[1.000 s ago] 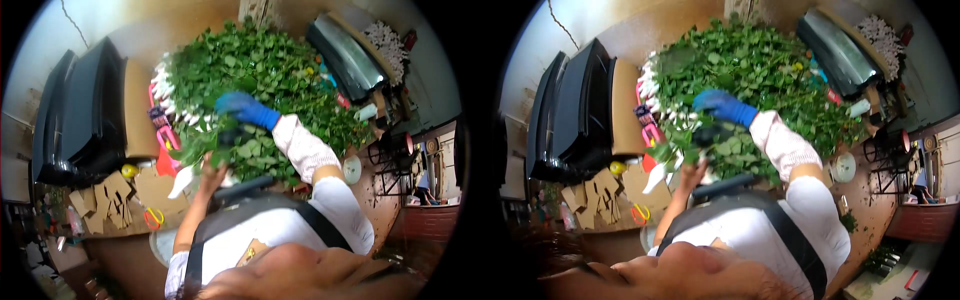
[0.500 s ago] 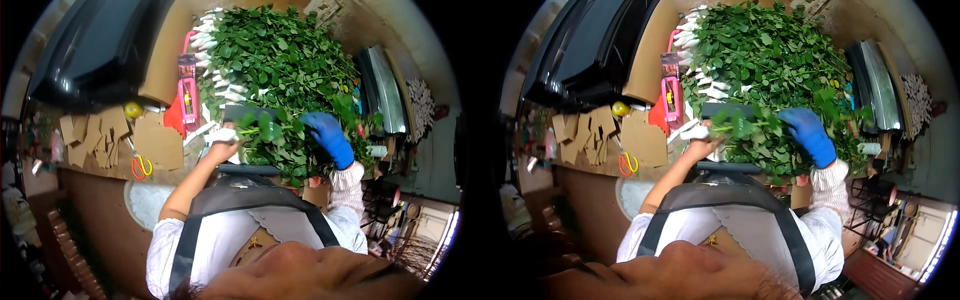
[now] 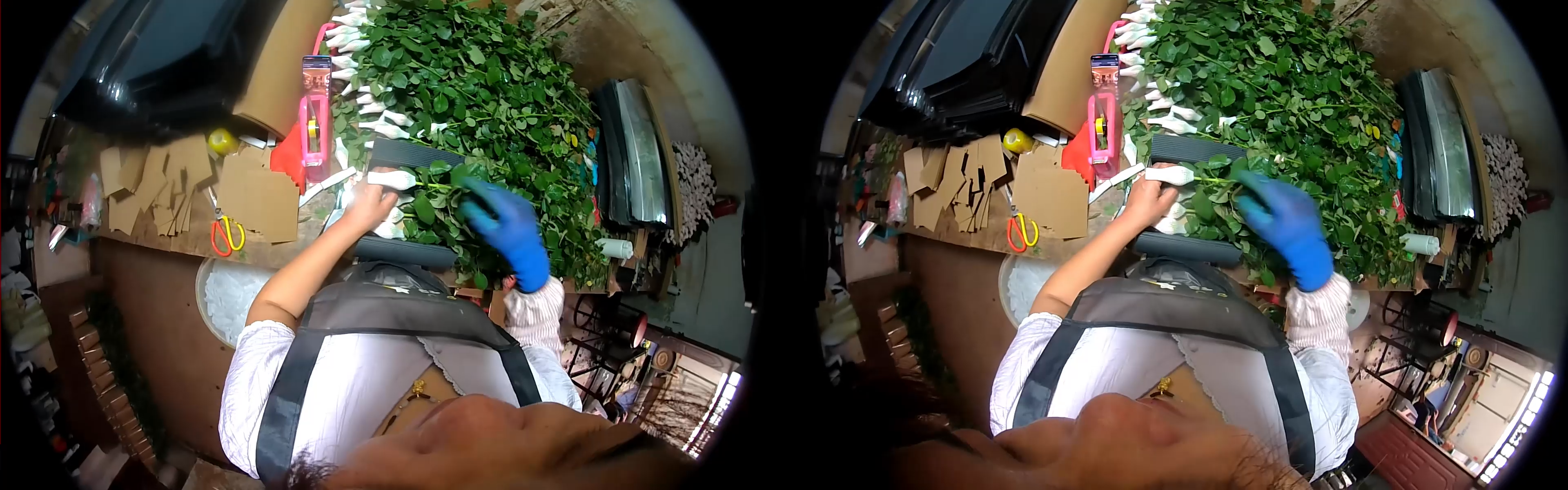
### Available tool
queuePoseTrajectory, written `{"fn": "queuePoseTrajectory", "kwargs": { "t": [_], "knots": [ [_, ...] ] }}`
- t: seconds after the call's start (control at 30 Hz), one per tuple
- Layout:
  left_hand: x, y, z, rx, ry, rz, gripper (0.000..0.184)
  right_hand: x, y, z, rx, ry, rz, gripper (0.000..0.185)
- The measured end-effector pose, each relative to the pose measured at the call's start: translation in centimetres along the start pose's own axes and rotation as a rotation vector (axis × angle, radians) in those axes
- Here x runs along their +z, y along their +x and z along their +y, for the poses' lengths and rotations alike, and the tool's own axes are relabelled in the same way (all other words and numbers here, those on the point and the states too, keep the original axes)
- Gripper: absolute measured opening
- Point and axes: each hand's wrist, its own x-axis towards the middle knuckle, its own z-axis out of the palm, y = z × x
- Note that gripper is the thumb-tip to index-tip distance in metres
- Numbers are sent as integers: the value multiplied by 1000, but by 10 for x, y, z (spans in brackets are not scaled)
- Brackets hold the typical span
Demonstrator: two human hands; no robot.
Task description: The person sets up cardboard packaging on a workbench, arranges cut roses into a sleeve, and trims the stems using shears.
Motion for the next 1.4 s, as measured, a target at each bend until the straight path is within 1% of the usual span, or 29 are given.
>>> {"fn": "queuePoseTrajectory", "kwargs": {
  "t": [0.03, 0.07, 0.13, 0.2, 0.23, 0.27, 0.3, 0.33, 0.47, 0.57, 0.67, 0.8, 0.9, 0.97, 1.0, 1.03, 1.1, 1.13, 1.17, 1.23, 1.33, 1.4],
  "knots": [
    [0, 0, 1, 47, 42, 16, 29, 12, 9, -14, 166, 116, -190, 53],
    [1, 1, 1, 93, 85, 32, 28, 32, 18, -15, 121, -57, -263, 47],
    [-1, 1, 1, 170, 112, 77, 25, 81, 30, 6, 191, -336, -416, 42],
    [-3, -1, 3, 232, 78, 134, 23, 99, 42, 19, 238, -348, -450, 40],
    [-2, -1, 2, 173, 94, 129, 24, 102, 45, 24, 261, -357, -470, 40],
    [-2, -2, 4, 114, 107, 124, 24, 96, 47, 17, 267, -338, -447, 36],
    [-1, -3, 5, 55, 120, 115, 25, 99, 46, 18, 271, -332, -434, 35],
    [-1, -2, 7, 32, 149, 122, 29, 105, 43, 21, 277, -328, -419, 35],
    [-8, 2, 12, -4, 63, 53, 34, 107, 38, 23, 309, -325, -428, 34],
    [-13, 4, 13, -44, 121, 22, 32, 108, 41, 25, 320, -324, -454, 34],
    [-22, 11, 20, -252, 36, -60, 32, 116, 39, 29, 330, -341, -476, 35],
    [-29, 8, 25, -137, 114, 15, 33, 121, 35, 31, 346, -333, -459, 35],
    [-48, 3, 23, -235, -348, 316, 23, 124, 34, 36, 340, -312, -433, 34],
    [-79, 9, 37, 26, -219, 483, 11, 123, 33, 34, 357, -302, -451, 34],
    [-84, 6, 32, 52, -93, 402, 8, 120, 36, 31, 368, -300, -472, 34],
    [-82, 5, 22, 53, 47, 275, 12, 117, 40, 28, 376, -301, -492, 33],
    [-64, 7, 21, 83, 77, 82, 21, 115, 42, 24, 359, -317, -497, 35],
    [-57, 5, 23, 34, 222, -40, 31, 116, 40, 24, 340, -335, -479, 36],
    [-53, 6, 26, 57, 321, 3, 32, 118, 38, 25, 325, -353, -463, 37],
    [-51, 9, 30, 57, 404, -1, 28, 125, 33, 28, 307, -367, -423, 36],
    [-50, 8, 34, 144, 399, 4, 25, 130, 29, 28, 302, -381, -355, 35],
    [-44, 7, 29, 159, 444, 24, 24, 130, 28, 26, 297, -378, -310, 33]
  ]
}}
